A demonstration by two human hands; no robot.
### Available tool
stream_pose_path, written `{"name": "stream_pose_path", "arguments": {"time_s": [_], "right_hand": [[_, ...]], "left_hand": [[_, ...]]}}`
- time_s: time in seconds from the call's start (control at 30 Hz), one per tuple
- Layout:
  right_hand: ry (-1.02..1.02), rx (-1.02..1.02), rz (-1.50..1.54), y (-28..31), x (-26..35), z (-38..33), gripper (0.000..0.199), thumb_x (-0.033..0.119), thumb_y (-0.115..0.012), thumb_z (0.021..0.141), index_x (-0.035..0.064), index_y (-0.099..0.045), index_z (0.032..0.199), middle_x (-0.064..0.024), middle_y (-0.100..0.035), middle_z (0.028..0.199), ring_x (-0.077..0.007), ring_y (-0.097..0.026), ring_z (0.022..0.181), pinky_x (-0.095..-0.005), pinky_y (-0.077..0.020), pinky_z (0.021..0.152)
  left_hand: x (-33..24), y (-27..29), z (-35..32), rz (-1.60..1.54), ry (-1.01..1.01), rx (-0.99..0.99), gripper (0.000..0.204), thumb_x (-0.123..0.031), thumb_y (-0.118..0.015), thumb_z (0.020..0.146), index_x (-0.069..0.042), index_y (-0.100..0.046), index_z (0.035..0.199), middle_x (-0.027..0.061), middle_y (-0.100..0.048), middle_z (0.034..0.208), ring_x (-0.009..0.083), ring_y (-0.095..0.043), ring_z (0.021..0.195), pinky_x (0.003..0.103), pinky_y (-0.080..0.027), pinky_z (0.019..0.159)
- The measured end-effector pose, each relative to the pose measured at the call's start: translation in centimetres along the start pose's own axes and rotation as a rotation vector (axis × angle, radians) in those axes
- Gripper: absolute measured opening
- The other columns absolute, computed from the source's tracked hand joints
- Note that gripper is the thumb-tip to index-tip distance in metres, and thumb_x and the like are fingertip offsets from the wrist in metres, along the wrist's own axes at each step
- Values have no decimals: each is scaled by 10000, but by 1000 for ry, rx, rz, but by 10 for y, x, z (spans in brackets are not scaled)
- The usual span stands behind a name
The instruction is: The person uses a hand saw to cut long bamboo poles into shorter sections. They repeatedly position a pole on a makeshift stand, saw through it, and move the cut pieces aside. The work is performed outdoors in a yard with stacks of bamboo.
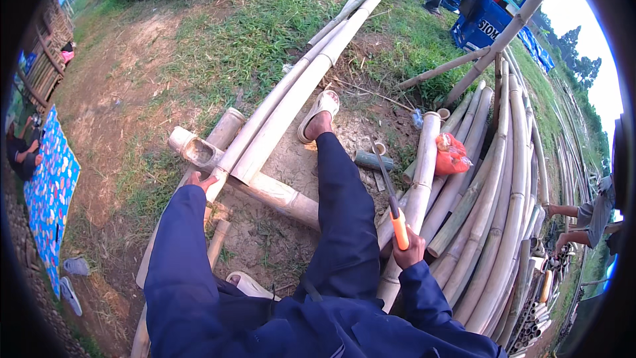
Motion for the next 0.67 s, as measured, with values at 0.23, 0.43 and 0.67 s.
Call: {"name": "stream_pose_path", "arguments": {"time_s": [0.23,0.43,0.67], "right_hand": [[223,45,-172,-38,-40,-15,210,135,-747,738,85,-628,904,-129,-698,844,-337,-700,818,-472,-548,703],[246,194,-346,-71,-65,-28,251,200,-723,767,108,-637,984,-97,-683,869,-308,-694,836,-460,-531,741],[200,508,-572,-108,-67,-40,275,226,-670,855,100,-606,1091,-135,-674,981,-325,-682,976,-512,-491,835]], "left_hand": [[44,-19,24,-37,85,68,1044,-659,-860,640,76,-613,1338,268,-639,1335,354,-633,1236,408,-487,1059],[4,-6,8,25,19,71,1015,-654,-810,706,88,-585,1363,286,-616,1362,382,-617,1253,418,-475,1073],[-26,72,13,17,-176,-48,811,-633,-768,753,46,-723,1195,240,-750,1054,317,-726,1041,398,-519,939]]}}
Point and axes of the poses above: each hand's wrist, its own z-axis towards the middle knuckle, its own y-axis out of the back of the hand, x = y × z, the point moved 8 cm from there along z, towards the middle knuckle
